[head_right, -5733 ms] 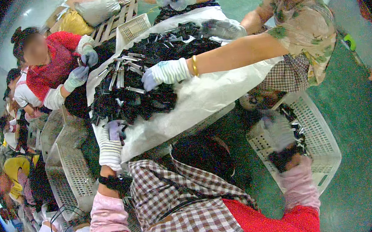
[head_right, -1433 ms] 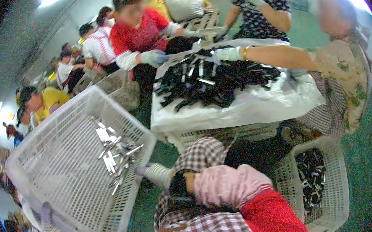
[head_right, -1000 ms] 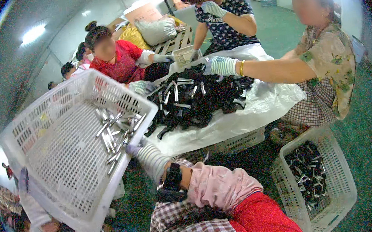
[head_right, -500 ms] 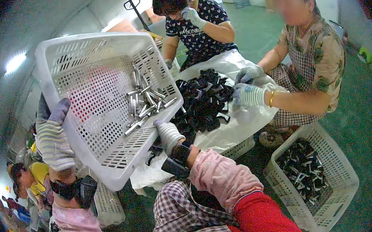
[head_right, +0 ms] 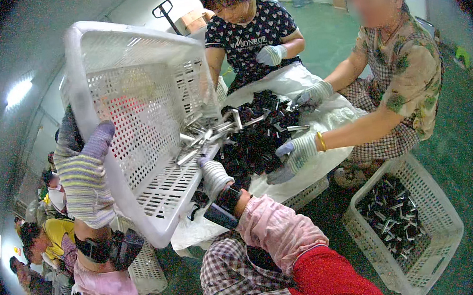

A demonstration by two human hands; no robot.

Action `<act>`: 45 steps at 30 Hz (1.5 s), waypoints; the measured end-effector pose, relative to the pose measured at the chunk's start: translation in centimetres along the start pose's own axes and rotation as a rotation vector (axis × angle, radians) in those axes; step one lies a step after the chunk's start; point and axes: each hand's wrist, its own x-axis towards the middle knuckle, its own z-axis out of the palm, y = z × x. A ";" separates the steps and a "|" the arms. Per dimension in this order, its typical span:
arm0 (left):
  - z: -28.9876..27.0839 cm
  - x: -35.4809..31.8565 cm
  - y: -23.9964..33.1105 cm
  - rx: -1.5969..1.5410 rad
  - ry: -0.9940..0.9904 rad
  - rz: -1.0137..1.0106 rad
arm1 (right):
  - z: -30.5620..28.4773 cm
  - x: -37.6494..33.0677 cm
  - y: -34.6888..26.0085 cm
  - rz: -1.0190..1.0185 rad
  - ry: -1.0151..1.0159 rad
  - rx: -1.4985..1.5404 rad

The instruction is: The recorder is assembling small black plastic components and metal rods while working on a production line with several other workers.

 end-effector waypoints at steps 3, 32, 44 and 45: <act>-0.9 -0.6 0.1 0.007 0.002 0.007 | 0.7 0.0 0.0 0.017 0.001 -0.020; -2.3 -7.5 3.0 0.288 0.121 0.040 | 4.1 4.1 6.8 0.024 -0.111 -0.087; -4.7 -9.7 1.6 0.304 0.210 0.034 | 4.9 3.6 7.9 -0.036 -0.106 -0.222; -4.9 -10.1 1.2 0.291 0.255 0.034 | 4.6 4.1 8.8 -0.061 -0.115 -0.212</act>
